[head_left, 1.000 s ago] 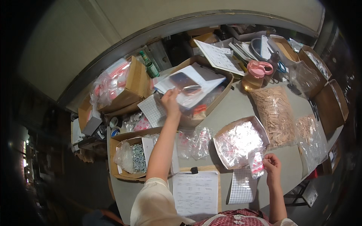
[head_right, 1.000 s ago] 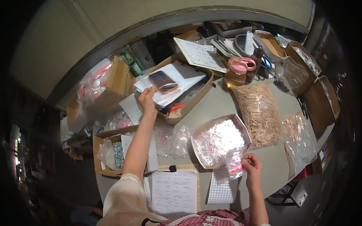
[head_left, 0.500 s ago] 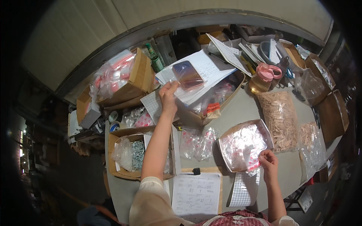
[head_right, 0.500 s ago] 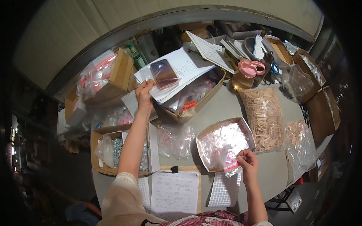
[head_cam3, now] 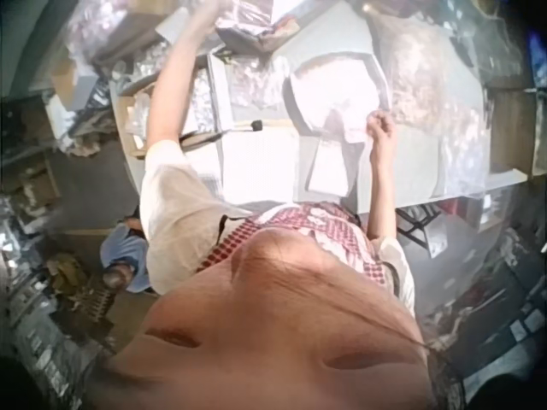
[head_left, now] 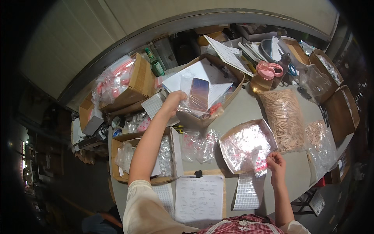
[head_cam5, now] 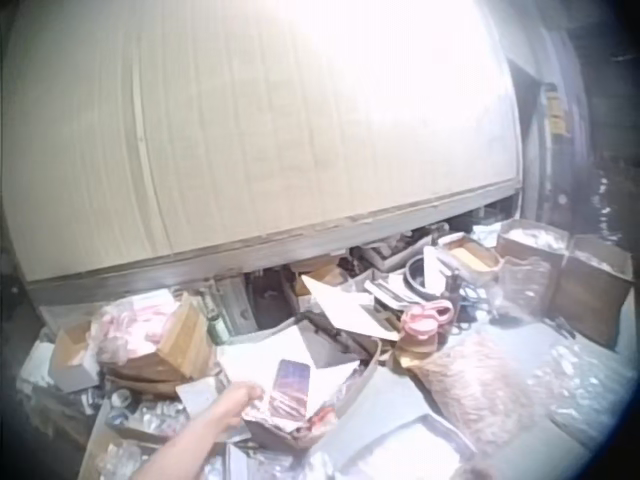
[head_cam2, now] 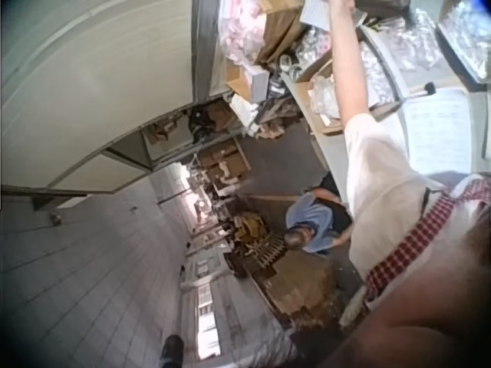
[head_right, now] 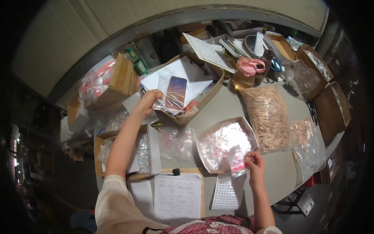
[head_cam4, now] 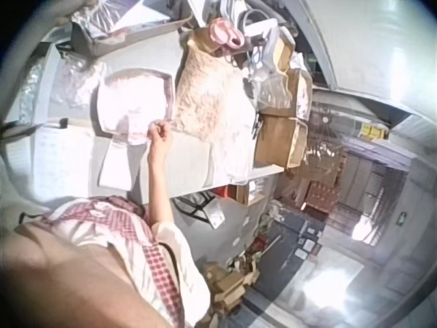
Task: The person applies small round stickers to clear plastic bags containing small red items. They retrieve the bags from a cardboard box, place them on the table, affix a sticker, and set the labeled bags aside. The person repeats this process for several bags.
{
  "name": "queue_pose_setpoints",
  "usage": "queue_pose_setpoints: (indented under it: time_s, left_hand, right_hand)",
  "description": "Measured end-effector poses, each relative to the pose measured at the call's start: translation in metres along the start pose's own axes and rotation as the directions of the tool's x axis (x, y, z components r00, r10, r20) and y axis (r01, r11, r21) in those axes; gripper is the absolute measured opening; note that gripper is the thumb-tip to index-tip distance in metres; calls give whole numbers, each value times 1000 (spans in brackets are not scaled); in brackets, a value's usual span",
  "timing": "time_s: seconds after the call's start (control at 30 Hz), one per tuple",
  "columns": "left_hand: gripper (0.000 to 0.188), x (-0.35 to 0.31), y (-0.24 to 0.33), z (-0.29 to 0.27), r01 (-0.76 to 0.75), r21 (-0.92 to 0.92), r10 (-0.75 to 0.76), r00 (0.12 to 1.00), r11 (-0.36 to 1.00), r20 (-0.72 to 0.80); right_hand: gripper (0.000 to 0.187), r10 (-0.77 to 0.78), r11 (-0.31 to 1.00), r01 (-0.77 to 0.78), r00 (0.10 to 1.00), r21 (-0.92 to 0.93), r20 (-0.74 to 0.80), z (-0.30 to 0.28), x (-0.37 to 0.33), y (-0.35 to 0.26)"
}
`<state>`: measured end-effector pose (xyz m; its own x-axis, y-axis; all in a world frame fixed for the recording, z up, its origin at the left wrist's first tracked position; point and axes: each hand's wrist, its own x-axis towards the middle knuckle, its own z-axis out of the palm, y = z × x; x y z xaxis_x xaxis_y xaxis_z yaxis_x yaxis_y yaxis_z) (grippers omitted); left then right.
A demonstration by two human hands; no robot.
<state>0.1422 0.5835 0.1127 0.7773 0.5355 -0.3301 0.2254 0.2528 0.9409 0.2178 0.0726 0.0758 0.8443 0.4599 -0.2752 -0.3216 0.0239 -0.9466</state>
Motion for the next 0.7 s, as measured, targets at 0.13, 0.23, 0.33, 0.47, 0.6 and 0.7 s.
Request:
queue_pose_setpoints:
  time_s: [0.13, 0.23, 0.33, 0.47, 0.6, 0.7]
  left_hand:
    - [13, -1, -6, -8, -37, -69, 38, 999, 997, 22]
    - [20, -1, 0, -11, 127, -8, -127, 991, 992, 34]
    - [23, -21, 44, 25, 222, 361, -229, 973, 905, -26]
    - [25, 1, 51, 15, 97, 361, -71, 994, 928, -84]
    - [23, 11, 50, 23, -29, 204, 52, 993, 979, -109]
    - [21, 12, 56, 42, -51, 116, 65, 991, 992, -120]
  right_hand:
    - [12, 21, 1000, -21, 1000, 7, -18, -6, -8, -4]
    - [11, 21, 1000, -21, 1000, 5, -22, -13, -8, -1]
    - [10, 17, 1000, -17, 999, -7, -38, -19, -12, 1]
    - [5, -97, 991, 103, 993, -88, 63, -9, -4, -2]
    - [13, -343, 739, 483, 870, -469, 354, 50, 33, -39]
    - [17, -499, 236, 869, 492, -434, 713, 119, 75, -78]
